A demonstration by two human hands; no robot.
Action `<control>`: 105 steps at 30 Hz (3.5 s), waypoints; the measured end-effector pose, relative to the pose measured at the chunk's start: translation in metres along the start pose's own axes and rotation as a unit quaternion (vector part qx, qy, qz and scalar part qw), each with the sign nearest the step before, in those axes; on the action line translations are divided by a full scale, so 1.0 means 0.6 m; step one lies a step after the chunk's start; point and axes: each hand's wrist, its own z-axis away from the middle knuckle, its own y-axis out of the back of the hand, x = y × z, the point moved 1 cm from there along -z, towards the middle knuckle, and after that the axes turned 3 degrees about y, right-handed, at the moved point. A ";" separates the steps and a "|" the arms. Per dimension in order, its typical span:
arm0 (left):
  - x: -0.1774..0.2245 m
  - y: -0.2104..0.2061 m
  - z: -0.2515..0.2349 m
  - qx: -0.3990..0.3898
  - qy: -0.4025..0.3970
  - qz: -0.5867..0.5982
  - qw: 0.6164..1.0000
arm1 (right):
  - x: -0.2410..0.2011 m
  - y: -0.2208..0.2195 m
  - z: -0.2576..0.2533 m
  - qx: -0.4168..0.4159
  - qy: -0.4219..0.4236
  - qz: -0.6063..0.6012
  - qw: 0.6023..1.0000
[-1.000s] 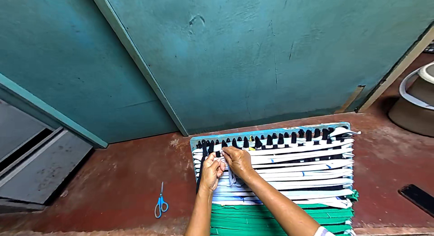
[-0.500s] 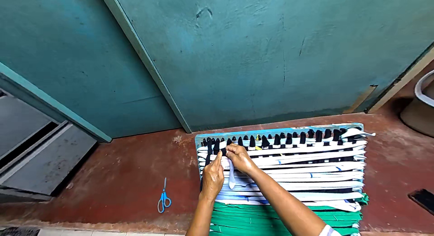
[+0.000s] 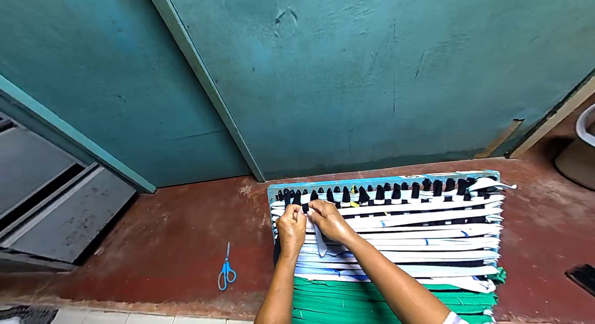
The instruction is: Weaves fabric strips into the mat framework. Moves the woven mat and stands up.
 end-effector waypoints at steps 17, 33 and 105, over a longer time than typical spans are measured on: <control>0.004 0.127 -0.040 0.176 0.148 0.323 0.918 | 0.075 -0.031 0.009 0.306 0.265 0.158 0.901; -0.018 0.169 -0.035 0.064 0.225 0.566 0.791 | 0.069 -0.029 0.009 0.275 0.250 0.183 0.910; 0.062 0.063 0.006 -0.255 0.105 -0.458 0.845 | 0.003 -0.054 0.007 0.079 0.252 0.293 0.919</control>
